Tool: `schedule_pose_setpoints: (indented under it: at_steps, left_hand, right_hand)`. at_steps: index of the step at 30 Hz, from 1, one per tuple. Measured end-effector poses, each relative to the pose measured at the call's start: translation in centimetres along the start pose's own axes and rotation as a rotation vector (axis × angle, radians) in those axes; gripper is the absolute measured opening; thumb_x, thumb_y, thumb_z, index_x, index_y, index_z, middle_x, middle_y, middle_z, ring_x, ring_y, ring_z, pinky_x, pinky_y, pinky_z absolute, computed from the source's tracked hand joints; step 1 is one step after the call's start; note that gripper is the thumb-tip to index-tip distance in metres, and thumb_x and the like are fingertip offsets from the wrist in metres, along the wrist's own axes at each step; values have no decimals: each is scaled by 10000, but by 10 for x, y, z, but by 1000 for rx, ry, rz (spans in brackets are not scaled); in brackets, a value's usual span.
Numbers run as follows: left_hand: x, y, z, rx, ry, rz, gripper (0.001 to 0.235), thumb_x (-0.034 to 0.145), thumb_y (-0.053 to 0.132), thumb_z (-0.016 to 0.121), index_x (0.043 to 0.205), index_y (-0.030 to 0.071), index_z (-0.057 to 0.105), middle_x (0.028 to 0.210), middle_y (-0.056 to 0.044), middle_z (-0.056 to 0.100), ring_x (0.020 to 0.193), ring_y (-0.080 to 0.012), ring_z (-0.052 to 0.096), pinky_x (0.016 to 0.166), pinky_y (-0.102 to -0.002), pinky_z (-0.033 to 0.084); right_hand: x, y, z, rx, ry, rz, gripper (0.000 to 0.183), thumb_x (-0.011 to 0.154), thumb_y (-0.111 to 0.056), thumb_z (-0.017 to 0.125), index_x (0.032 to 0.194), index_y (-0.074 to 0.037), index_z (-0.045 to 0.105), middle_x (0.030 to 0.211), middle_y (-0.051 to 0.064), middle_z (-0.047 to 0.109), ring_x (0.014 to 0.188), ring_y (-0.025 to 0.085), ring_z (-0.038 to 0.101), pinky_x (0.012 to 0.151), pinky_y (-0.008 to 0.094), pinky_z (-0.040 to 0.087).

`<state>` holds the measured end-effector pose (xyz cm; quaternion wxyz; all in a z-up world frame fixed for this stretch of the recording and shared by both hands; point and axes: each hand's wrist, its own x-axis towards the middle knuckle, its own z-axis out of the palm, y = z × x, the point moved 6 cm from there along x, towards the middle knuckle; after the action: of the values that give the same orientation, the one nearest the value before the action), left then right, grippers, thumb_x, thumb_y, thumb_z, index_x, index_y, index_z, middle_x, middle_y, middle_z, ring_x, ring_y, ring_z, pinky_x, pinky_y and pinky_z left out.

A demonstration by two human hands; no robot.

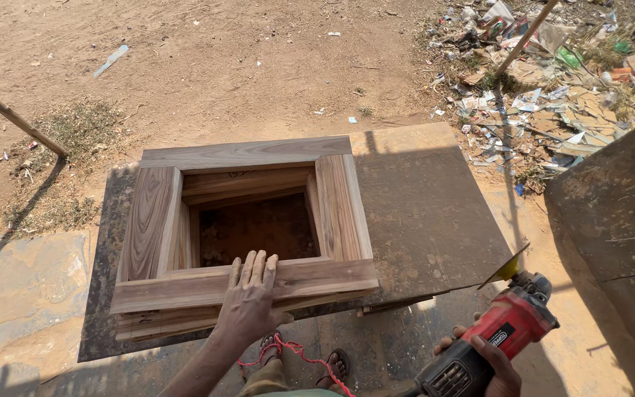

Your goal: The person uses a red angle grinder with a yellow sanding disc to smooth the surface of a wooden frame resting on a workbench. They move the tool along the edges and flat surfaces of the frame, then briefly lift and reposition the frame to access different areas.

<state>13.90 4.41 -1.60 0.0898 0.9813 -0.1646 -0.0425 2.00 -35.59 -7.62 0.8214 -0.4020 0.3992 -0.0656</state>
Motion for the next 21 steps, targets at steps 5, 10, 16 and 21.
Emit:
schedule_pose_setpoints:
  at_steps: [5, 10, 16, 21]
  left_hand:
    - [6, -34, 20, 23, -285, -19, 1310, 501, 521, 990, 1518, 4, 346, 1423, -249, 500, 1325, -384, 475, 1186, -496, 312]
    - [-2, -19, -3, 4, -422, 69, 1086, 672, 489, 913, 1451, -57, 388, 1222, -265, 591, 1193, -368, 566, 1040, -477, 472]
    - [-33, -19, -155, -541, -745, 138, 862, 800, 586, 811, 1466, 137, 499, 1291, -143, 671, 1251, -306, 601, 1022, -453, 450]
    - [31, -40, -246, -568, -941, -22, 995, 607, 612, 833, 1408, 151, 465, 1140, -163, 686, 958, -327, 769, 853, -474, 639]
  right_hand:
    - [14, 10, -37, -77, 20, 13, 723, 742, -244, 685, 1409, -189, 411, 970, 132, 612, 872, 382, 697, 727, 618, 594]
    - [41, 7, -79, -261, 139, -15, 713, 741, -243, 689, 1399, -183, 421, 973, 133, 615, 875, 378, 698, 732, 613, 593]
    - [42, -2, -130, -386, 319, -49, 700, 740, -242, 694, 1386, -176, 434, 976, 134, 618, 878, 374, 699, 737, 606, 592]
    - [43, -19, -146, -456, 381, -70, 689, 739, -241, 698, 1376, -170, 444, 979, 135, 621, 881, 371, 701, 742, 600, 591]
